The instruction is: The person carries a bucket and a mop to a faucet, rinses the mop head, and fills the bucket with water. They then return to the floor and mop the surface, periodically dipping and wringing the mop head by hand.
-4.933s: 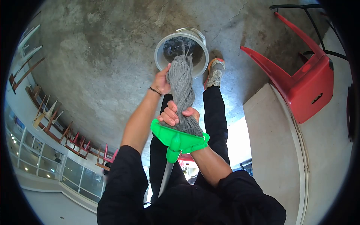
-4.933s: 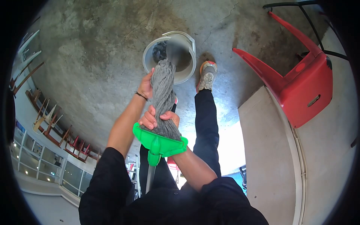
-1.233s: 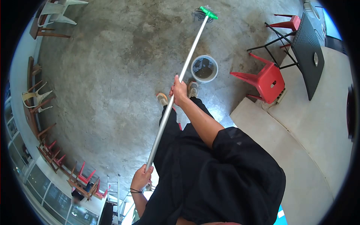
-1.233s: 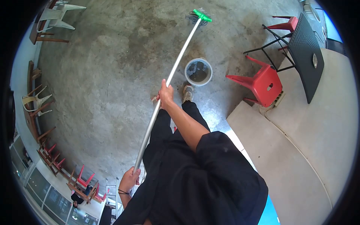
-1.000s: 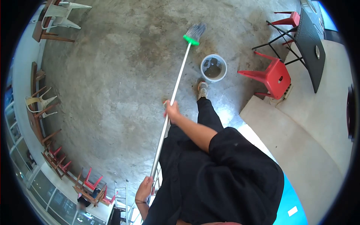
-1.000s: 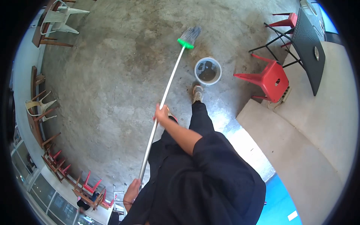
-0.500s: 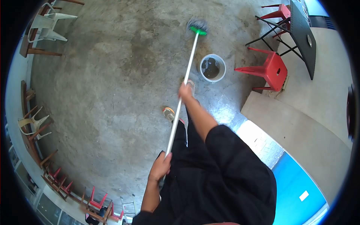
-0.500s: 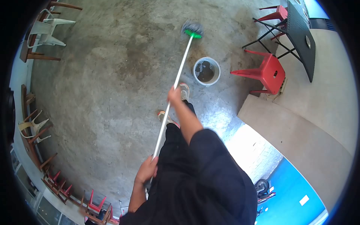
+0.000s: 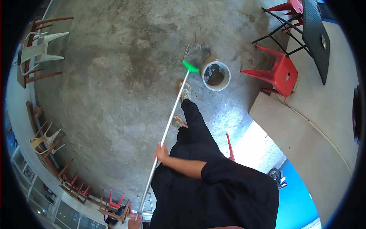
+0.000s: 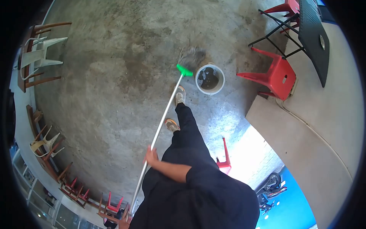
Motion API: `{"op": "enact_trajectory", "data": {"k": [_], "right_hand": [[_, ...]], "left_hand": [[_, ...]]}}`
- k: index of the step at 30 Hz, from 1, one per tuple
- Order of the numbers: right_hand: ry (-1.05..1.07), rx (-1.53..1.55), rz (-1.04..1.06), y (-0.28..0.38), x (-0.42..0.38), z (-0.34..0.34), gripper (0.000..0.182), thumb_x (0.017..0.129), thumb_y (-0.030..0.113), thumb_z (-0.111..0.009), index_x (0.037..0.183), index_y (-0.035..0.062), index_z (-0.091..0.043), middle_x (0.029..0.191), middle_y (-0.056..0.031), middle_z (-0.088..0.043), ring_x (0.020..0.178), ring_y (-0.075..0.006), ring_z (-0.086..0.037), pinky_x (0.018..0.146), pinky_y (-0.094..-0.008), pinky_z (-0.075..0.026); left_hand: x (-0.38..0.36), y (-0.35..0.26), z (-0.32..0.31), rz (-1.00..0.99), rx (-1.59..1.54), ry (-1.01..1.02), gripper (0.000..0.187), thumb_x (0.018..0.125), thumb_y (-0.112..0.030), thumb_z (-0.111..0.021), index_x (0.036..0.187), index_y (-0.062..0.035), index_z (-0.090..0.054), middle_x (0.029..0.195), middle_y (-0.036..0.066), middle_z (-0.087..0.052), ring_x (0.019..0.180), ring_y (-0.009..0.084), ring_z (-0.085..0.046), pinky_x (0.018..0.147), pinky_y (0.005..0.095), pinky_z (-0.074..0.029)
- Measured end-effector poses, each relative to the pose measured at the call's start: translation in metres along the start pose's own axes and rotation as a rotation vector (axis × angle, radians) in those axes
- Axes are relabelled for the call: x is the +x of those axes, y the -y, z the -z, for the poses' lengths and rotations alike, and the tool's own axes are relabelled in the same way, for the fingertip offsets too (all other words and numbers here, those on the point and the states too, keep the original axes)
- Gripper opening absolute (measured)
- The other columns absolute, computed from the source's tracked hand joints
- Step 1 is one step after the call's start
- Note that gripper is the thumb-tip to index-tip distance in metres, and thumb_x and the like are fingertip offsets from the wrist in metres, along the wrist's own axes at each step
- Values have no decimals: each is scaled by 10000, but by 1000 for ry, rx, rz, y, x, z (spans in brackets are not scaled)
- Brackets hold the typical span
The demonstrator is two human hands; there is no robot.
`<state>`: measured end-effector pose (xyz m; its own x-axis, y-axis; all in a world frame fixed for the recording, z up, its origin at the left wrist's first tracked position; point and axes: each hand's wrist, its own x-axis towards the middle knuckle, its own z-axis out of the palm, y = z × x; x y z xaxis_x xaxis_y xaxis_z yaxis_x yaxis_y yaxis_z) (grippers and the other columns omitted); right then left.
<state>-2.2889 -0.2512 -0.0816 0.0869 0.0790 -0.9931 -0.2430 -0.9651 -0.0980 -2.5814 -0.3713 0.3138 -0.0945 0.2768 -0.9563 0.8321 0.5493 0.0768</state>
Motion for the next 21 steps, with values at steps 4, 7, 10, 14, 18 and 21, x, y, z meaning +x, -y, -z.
{"op": "enact_trajectory", "data": {"k": [4,7,10,14,18,21], "right_hand": [[-57,39,-37,68,-29,37,523,972,483,-288,1004,-17,-438,619,-163,-584,508,-311,-627,570,-428,-512],[-195,158,84,156,9,106,447,980,417,-349,933,-12,-462,599,-161,-565,490,-294,-615,487,-431,-493],[-299,58,393,223,138,204,428,980,363,-363,881,-42,-462,555,-157,-544,419,-291,-588,395,-394,-494],[-298,128,369,349,213,342,544,980,426,-319,750,-16,-537,529,-118,-540,475,-254,-614,408,-367,-475],[-355,276,355,356,181,325,512,970,450,-356,803,-7,-514,593,-108,-516,432,-212,-546,381,-348,-437],[-271,191,363,281,164,239,534,970,449,-372,750,-12,-526,547,-118,-527,426,-236,-570,382,-354,-442]], "left_hand": [[-4,-135,19,113,435,-89,262,888,-218,-602,1073,-33,-619,1020,107,-622,939,172,-571,672,283,-501],[62,-230,4,208,341,-102,530,881,-519,-530,836,-4,-647,763,236,-631,775,400,-620,661,467,-463],[157,-354,-25,31,253,-82,470,920,-441,-494,918,11,-622,833,296,-604,866,479,-572,685,483,-454],[219,-480,-55,-270,100,-72,375,925,-421,-494,929,-47,-519,733,277,-607,733,495,-573,617,558,-433],[215,-468,-51,-264,187,-142,346,920,-395,-502,935,-50,-513,691,282,-594,692,490,-574,599,572,-434],[207,-355,-41,-269,168,-209,347,911,-409,-527,885,-63,-538,671,255,-600,667,475,-583,566,556,-434]]}}
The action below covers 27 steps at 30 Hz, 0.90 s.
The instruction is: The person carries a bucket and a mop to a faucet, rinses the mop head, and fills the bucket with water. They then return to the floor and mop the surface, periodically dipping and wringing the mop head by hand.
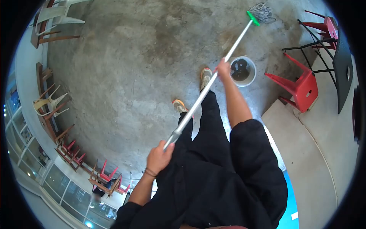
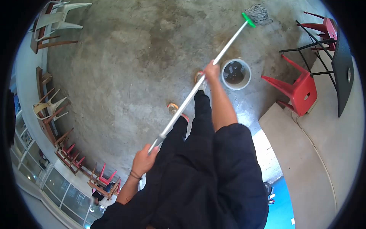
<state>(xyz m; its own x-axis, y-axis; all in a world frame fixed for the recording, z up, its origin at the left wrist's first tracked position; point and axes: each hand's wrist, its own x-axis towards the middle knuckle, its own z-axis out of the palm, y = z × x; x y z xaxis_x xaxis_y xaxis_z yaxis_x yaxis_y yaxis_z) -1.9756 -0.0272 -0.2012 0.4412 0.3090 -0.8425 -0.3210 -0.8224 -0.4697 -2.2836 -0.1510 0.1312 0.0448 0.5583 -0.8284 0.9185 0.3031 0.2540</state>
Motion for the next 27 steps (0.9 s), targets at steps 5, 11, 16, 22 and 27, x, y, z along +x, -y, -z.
{"op": "enact_trajectory", "data": {"k": [5,11,16,22,27], "right_hand": [[139,-21,-61,-184,-225,-142,492,980,385,-384,670,17,-487,509,-117,-530,435,-273,-598,399,-385,-476],[620,-393,-339,-409,-453,-243,512,970,400,-384,1077,-97,-322,751,-234,-608,561,-340,-644,549,-421,-540],[371,-594,-137,-428,-436,-255,508,966,449,-352,1028,-54,-381,620,-166,-608,559,-321,-654,565,-410,-539],[-50,-430,248,-289,-200,-240,467,962,420,-390,985,-44,-435,622,-158,-597,515,-290,-630,535,-403,-522],[82,-454,186,-174,-192,-253,524,969,408,-375,687,-10,-518,546,-155,-561,468,-293,-608,445,-413,-490]], "left_hand": [[-171,237,5,465,215,54,567,887,-581,-454,874,-34,-602,817,272,-623,834,460,-595,691,531,-443],[-423,414,-1,607,121,26,541,841,-534,-570,689,-17,-614,653,229,-574,670,442,-569,580,488,-428],[-398,438,-21,705,59,123,579,844,-569,-532,777,-5,-640,717,241,-611,739,446,-596,631,524,-447],[-174,304,-35,576,-81,87,498,883,-524,-518,934,-37,-608,786,286,-617,827,475,-591,728,528,-466],[-134,304,-17,348,-144,-71,453,885,-512,-522,884,-60,-553,643,242,-602,670,452,-605,592,529,-467]]}}
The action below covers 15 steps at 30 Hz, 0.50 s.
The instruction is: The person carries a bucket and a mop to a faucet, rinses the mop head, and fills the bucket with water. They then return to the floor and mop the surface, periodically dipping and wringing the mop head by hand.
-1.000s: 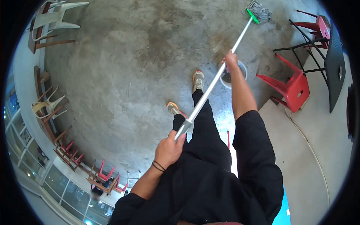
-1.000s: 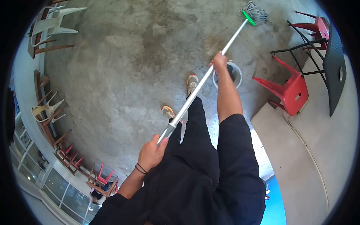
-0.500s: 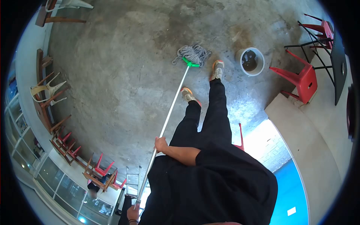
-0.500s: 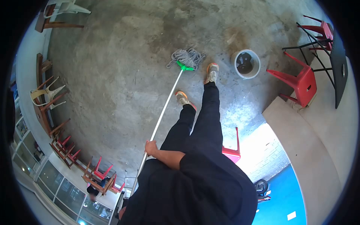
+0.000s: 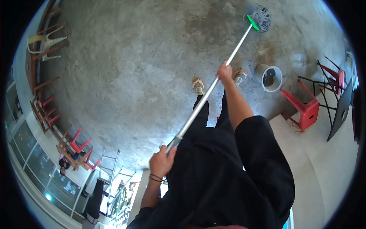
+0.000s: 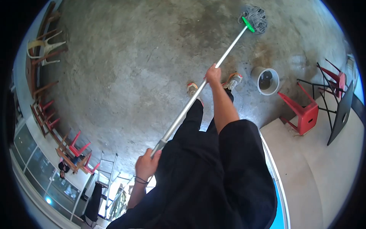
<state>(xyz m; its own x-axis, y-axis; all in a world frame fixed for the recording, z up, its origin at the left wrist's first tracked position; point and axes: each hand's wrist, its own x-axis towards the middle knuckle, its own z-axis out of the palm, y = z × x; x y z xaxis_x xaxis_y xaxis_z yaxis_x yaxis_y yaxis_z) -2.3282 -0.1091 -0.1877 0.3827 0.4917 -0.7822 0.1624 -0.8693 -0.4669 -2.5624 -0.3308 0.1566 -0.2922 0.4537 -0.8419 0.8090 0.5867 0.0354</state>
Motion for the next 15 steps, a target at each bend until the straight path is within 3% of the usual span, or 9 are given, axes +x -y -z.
{"op": "enact_trajectory", "data": {"k": [2,4,5,6,7,9,12,14,15], "right_hand": [[-88,-204,127,-105,13,-78,491,957,423,-386,805,-25,-518,613,-184,-588,547,-323,-635,520,-438,-509],[128,-176,11,-106,-123,-108,432,954,386,-406,985,-42,-446,739,-232,-621,664,-354,-656,584,-446,-514],[254,-217,-176,-105,-193,-116,417,954,369,-414,1031,-41,-399,755,-263,-616,719,-399,-645,618,-475,-504],[271,-367,61,-192,-232,-154,443,953,371,-416,1076,-47,-335,778,-294,-608,766,-449,-625,667,-506,-494],[410,-445,-154,-179,-296,-147,476,951,370,-426,1092,-68,-302,819,-335,-596,828,-493,-602,724,-527,-479],[659,-501,-154,-230,-352,-151,493,950,341,-424,1115,-94,-259,907,-363,-586,903,-503,-587,797,-534,-458],[616,-575,-257,-212,-360,-148,497,946,313,-411,1098,-132,-250,927,-403,-565,929,-519,-570,828,-556,-433],[650,-518,-13,-206,-327,-151,519,946,287,-391,1107,-190,-259,899,-420,-556,878,-523,-581,768,-563,-457],[648,-516,119,-203,-304,-155,408,901,262,-432,994,-120,-328,847,-343,-563,827,-463,-578,733,-534,-436]], "left_hand": [[-25,57,5,89,-75,9,444,876,-506,-544,820,-66,-562,646,211,-608,672,433,-609,590,513,-467],[-78,130,-6,375,52,106,487,878,-543,-512,846,-63,-588,731,227,-622,737,425,-615,640,506,-469],[-129,221,-51,249,125,99,506,883,-555,-491,858,-60,-593,745,234,-621,732,437,-609,651,514,-472],[-170,219,-46,516,86,116,529,876,-571,-485,868,-54,-600,785,230,-631,753,449,-603,672,520,-479],[-242,306,-105,345,142,218,534,882,-570,-470,878,-54,-610,836,222,-640,786,451,-601,698,519,-474],[-289,257,-98,798,33,287,500,939,-508,-399,925,-65,-632,896,225,-642,866,438,-604,729,517,-461],[-276,235,-113,739,-79,287,523,943,-513,-385,929,-51,-629,890,237,-638,877,442,-600,733,515,-460],[-246,225,-125,693,-168,282,538,945,-517,-376,932,-42,-628,885,245,-636,884,445,-598,736,515,-459],[-234,217,-132,676,-217,288,545,947,-518,-371,933,-37,-627,883,249,-635,887,447,-596,738,514,-459]]}}
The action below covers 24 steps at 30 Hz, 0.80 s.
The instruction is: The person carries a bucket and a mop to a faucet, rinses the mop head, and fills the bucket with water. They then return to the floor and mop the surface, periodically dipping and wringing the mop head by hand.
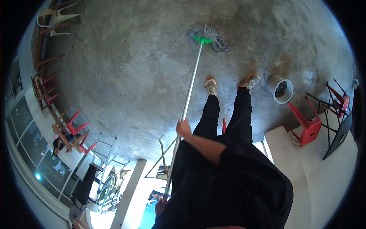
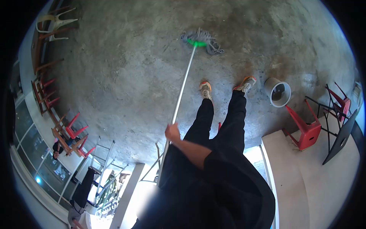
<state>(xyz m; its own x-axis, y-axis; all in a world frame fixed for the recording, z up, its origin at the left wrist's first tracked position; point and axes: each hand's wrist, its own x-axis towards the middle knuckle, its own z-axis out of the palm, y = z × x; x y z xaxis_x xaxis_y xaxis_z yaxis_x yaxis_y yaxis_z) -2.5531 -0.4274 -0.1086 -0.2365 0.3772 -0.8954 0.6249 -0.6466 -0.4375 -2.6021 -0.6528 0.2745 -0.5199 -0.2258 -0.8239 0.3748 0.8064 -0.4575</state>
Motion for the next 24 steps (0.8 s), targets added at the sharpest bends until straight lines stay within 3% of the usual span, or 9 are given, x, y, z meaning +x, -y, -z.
{"op": "enact_trajectory", "data": {"k": [3,5,6,8,11,17,20,22,24], "right_hand": [[-222,-727,659,30,137,40,148,763,188,-556,658,87,-532,690,-112,-583,675,-281,-572,625,-448,-373],[-78,-1115,649,110,190,105,129,701,166,-636,573,176,-643,629,-5,-613,597,-206,-586,568,-401,-358],[155,-1291,605,132,228,122,113,678,178,-678,568,194,-657,614,20,-634,546,-193,-588,561,-384,-365],[67,-961,367,129,250,118,109,681,179,-688,575,190,-667,615,16,-646,534,-194,-592,544,-358,-371],[-195,-1215,821,49,214,69,162,711,144,-649,550,140,-630,564,-20,-595,516,-222,-557,536,-376,-377],[989,-1406,432,-54,-59,-37,431,899,210,-501,1192,-105,-532,1117,-266,-601,1033,-392,-599,893,-591,-409],[1053,-1440,403,-45,-64,-38,490,894,190,-481,1268,-120,-420,1072,-286,-614,1013,-402,-607,890,-569,-431],[463,-649,-236,-44,-52,-32,559,873,181,-477,1302,-117,-277,1022,-314,-611,968,-425,-617,841,-508,-485],[201,-296,-365,-8,-24,0,498,844,169,-479,1215,-110,-300,1008,-335,-600,939,-433,-624,747,-484,-526]], "left_hand": [[42,-75,4,-251,-78,-58,571,948,-517,-377,908,1,-615,845,273,-622,881,458,-588,726,506,-454],[60,-154,31,-399,-199,-163,569,952,-499,-392,872,24,-600,803,285,-609,850,466,-584,690,505,-445],[59,-188,47,-366,-256,-153,556,954,-489,-398,852,22,-593,783,280,-604,825,468,-580,668,509,-436],[47,-212,59,-412,-360,-179,501,969,-439,-398,845,13,-574,738,263,-582,741,465,-562,611,514,-413],[64,-121,-14,-523,-179,-119,457,980,-397,-392,872,11,-568,739,253,-568,701,451,-558,596,509,-415],[-44,52,-94,27,-122,122,439,983,-382,-388,921,14,-565,739,249,-564,691,448,-561,589,509,-417],[-68,68,-102,112,-118,155,431,984,-375,-386,945,16,-564,740,247,-562,687,447,-562,585,509,-418],[-62,58,-107,65,-133,164,426,985,-370,-385,961,17,-563,740,245,-561,683,446,-563,583,509,-418],[-43,31,-106,-60,-162,158,422,986,-365,-383,977,18,-562,740,244,-560,680,445,-564,580,509,-419]]}}
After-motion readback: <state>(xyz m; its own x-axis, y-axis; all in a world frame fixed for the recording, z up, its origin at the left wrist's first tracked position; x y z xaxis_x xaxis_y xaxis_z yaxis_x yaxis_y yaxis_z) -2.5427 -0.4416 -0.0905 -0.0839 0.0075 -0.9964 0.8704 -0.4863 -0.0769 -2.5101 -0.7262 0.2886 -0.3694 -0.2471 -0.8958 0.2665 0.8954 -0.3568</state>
